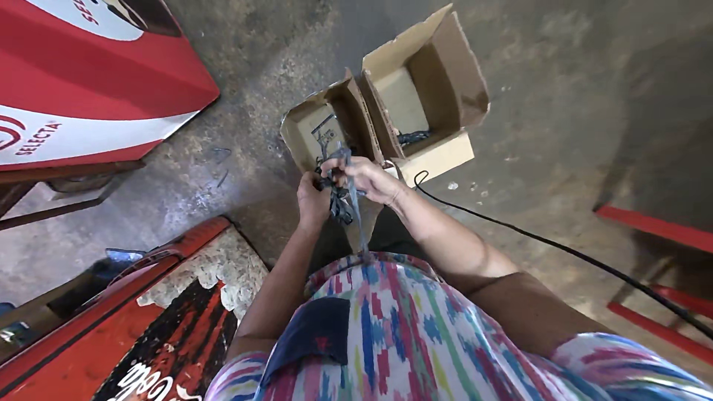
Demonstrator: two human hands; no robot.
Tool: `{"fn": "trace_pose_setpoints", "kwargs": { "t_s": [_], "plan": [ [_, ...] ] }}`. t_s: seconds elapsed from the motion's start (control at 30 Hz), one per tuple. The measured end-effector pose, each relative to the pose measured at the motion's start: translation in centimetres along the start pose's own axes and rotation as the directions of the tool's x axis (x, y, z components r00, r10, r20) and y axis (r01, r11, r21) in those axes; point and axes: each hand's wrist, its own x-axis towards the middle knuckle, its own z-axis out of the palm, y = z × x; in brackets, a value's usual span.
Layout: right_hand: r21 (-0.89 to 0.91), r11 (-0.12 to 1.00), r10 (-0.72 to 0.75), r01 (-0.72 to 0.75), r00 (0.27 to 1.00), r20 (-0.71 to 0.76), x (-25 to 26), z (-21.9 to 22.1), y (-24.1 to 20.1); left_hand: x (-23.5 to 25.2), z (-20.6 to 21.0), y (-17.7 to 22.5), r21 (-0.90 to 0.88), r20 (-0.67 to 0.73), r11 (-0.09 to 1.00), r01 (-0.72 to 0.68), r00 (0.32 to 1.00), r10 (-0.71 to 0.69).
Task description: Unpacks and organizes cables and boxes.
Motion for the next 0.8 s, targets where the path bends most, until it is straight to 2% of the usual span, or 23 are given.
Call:
{"fn": "trace_pose_setpoints", "kwargs": {
  "t_s": [0.07,0.17,0.3,0.43,0.5,0.6,0.67,0.8],
  "plan": [
    [-0.088,0.995,-0.046,0.045,0.999,-0.014,0.3,0.1,-0.1,0.6,0.3,0.3,-0.001,-0.056,1.000,-0.019,0.998,0.019],
    [-0.236,0.970,-0.111,0.064,0.976,-0.190,0.8,1.4,-0.4,0.7,0.6,0.8,0.032,-0.139,0.990,-0.134,0.981,0.137],
    [-0.184,0.974,-0.192,0.134,0.918,-0.348,1.9,2.0,0.1,0.6,1.1,0.8,0.075,-0.243,0.959,-0.275,0.927,0.285],
    [-0.124,0.978,-0.206,0.168,0.867,-0.454,2.1,2.7,0.5,1.0,1.5,-0.5,0.185,-0.310,0.866,-0.465,0.808,0.501],
    [-0.179,0.964,-0.261,0.197,0.838,-0.479,2.2,3.1,0.7,0.9,1.3,-1.0,0.213,-0.263,0.826,-0.522,0.784,0.563],
    [-0.380,0.907,-0.359,0.184,0.808,-0.467,1.9,3.8,0.6,0.6,1.0,-1.1,0.256,-0.238,0.769,-0.585,0.734,0.637],
    [-0.486,0.860,-0.390,0.157,0.817,-0.425,1.7,3.9,0.4,0.3,1.0,-1.0,0.292,-0.236,0.722,-0.627,0.685,0.690],
    [-0.501,0.855,-0.371,0.132,0.832,-0.413,2.0,3.6,0.4,0.4,1.3,-1.5,0.341,-0.282,0.693,-0.635,0.634,0.720]
  ]
}}
